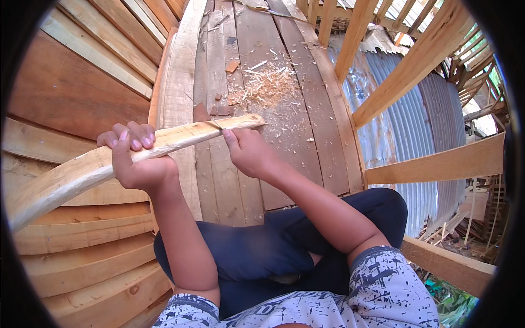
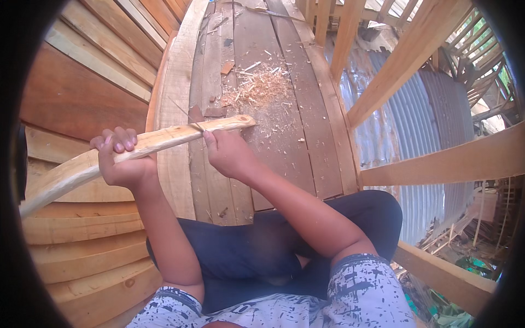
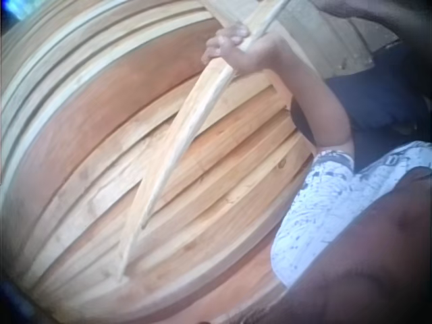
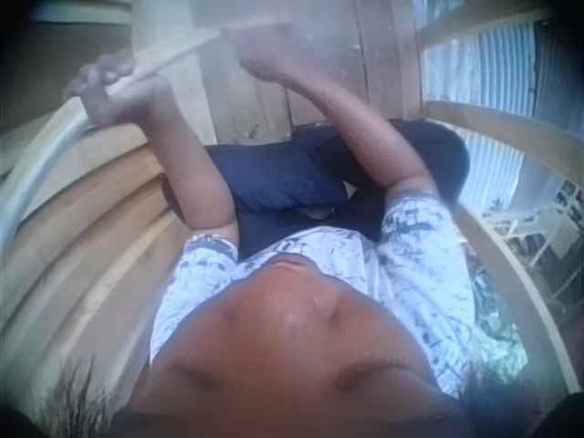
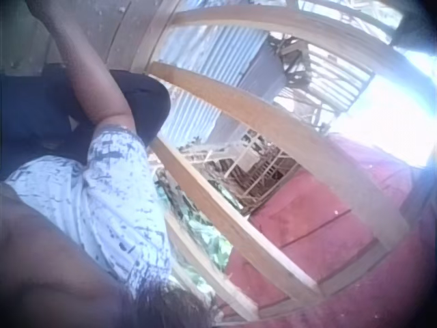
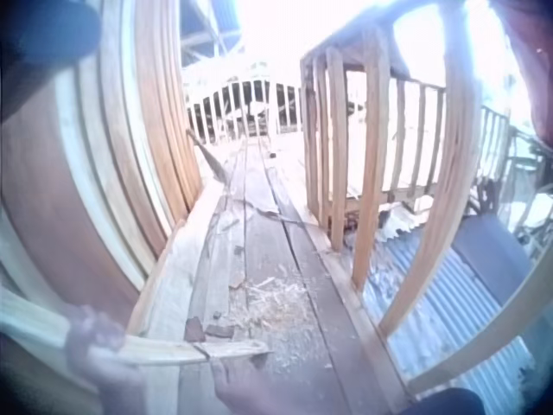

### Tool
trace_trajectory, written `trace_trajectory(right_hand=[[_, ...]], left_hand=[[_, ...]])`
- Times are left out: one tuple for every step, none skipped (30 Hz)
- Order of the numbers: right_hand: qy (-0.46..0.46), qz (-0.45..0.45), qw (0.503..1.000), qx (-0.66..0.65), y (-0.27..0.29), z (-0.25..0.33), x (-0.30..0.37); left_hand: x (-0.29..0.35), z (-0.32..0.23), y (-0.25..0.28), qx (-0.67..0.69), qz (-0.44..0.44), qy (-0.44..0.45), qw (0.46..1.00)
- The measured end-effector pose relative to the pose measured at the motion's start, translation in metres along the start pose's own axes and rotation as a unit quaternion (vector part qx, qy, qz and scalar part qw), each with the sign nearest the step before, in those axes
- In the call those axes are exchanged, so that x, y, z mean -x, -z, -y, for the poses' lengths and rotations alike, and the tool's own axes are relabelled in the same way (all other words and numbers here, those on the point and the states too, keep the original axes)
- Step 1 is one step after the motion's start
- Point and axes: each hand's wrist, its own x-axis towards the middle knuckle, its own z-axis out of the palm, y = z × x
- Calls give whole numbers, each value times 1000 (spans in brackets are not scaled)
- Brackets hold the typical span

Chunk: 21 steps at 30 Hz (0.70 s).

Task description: The person sits cross-legged on a wooden floor and uses a knife to carve a long, curved piece of wood. They hold the wood with their left hand and shave thin layers from the surface with their right hand, creating wood shavings that fall onto the floor.

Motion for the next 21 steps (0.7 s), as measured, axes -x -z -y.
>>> trace_trajectory(right_hand=[[7, -22, 1000, 15, -7, -7, -4], [15, -43, 998, 30, -15, -19, -9], [-28, -79, 996, 21, -13, -55, -50], [-110, -86, 990, 27, -10, -99, -59], [-122, -76, 989, 29, -3, -104, -60], [-140, -66, 988, 27, 2, -102, -57], [-159, -47, 986, 25, 3, -89, -50], [-118, -49, 992, 18, -3, -73, -46], [-75, -48, 996, 16, -7, -38, -40], [-34, -52, 998, 15, -8, -23, -35], [-14, -40, 999, -3, -8, -30, -36], [5, -36, 999, -24, -6, -36, -39], [25, -32, 998, -45, -3, -41, -41], [34, -31, 998, -41, -2, -46, -41], [11, -39, 999, -30, -1, -39, -39], [-8, -45, 999, -20, -2, -27, -34], [-27, -50, 998, -9, -3, -16, -30], [0, -55, 998, 10, 0, -4, -24], [24, -56, 998, 26, -2, 4, -17], [49, -57, 996, 42, -4, 8, -14], [10, -58, 997, 42, -5, -6, -18]], left_hand=[[-3, -3, -2, 5, -4, 0, 1000], [-6, -5, -2, 9, -8, 1, 1000], [-19, 1, -17, 25, 28, -29, 999], [-17, 7, -17, 30, 30, -22, 999], [-18, 10, -15, 33, 32, -27, 999], [-20, 10, -14, 34, 31, -29, 999], [-19, 7, -10, 28, 24, -29, 999], [-19, 5, -8, 23, 19, -29, 999], [-17, 2, -6, 19, 12, -29, 999], [-15, 1, -7, 19, 9, -25, 999], [-13, 1, -7, 19, 6, -22, 1000], [-13, 3, -8, 23, 12, -19, 999], [-13, 4, -8, 27, 19, -16, 999], [-13, 6, -8, 31, 25, -14, 999], [-13, 5, -9, 28, 25, -14, 999], [-13, 5, -8, 22, 25, -18, 999], [-13, 4, -7, 17, 25, -21, 999], [-15, 3, -8, 22, 21, -23, 999], [-15, 3, -6, 22, 17, -22, 999], [-15, 2, -4, 21, 13, -22, 999], [-14, 3, -3, 15, 17, -21, 1000]])
